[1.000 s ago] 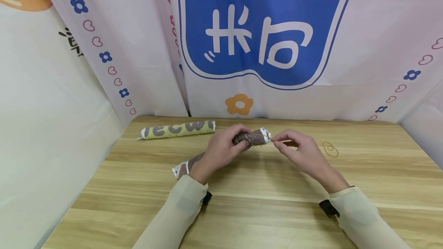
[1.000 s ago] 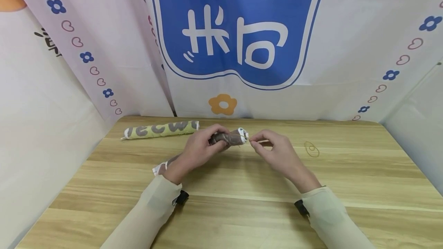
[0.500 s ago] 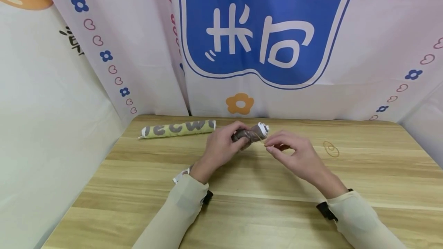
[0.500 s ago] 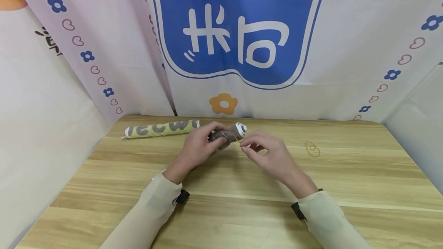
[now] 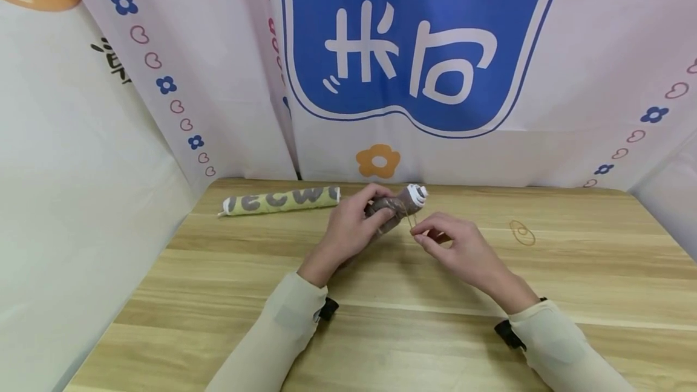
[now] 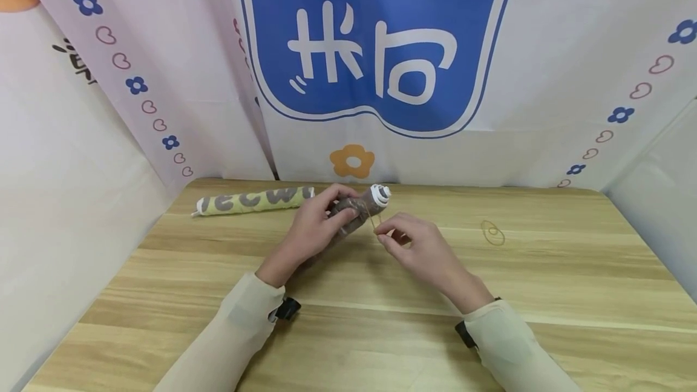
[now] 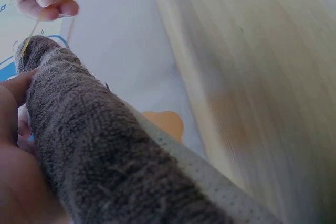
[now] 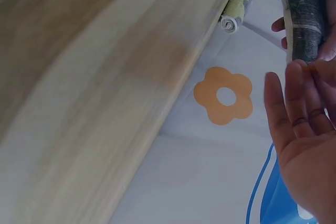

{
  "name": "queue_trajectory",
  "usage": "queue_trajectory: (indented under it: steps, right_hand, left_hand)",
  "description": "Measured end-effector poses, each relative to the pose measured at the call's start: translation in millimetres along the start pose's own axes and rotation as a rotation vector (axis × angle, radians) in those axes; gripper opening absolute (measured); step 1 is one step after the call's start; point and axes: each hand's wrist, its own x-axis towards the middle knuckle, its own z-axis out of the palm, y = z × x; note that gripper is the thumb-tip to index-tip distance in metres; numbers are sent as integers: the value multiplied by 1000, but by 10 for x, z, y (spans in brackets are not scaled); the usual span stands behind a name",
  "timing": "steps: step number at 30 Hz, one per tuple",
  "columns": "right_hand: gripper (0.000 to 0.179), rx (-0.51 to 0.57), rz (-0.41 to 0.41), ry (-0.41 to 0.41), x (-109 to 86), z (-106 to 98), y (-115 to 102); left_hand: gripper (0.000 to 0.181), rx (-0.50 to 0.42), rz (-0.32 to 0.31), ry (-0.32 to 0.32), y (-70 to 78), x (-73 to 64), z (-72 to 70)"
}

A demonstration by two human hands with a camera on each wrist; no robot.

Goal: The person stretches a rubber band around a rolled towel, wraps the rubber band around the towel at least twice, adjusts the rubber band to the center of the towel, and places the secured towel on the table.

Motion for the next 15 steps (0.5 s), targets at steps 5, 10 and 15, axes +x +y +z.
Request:
queue_trajectory:
  steps: [5,10,15]
  right_hand:
    - [13,-12,63,-32,6,1,8]
    - [14,-24,64,-51,5,-1,-14]
    - [18,-20,-12,-47,0,9,-70]
  left_hand:
    - [21,-128,-12,-18,43,3,-10]
    - [22,-258,-19,-46,80,5,-16]
    - [22,-294,-37,-28,85,6,-24]
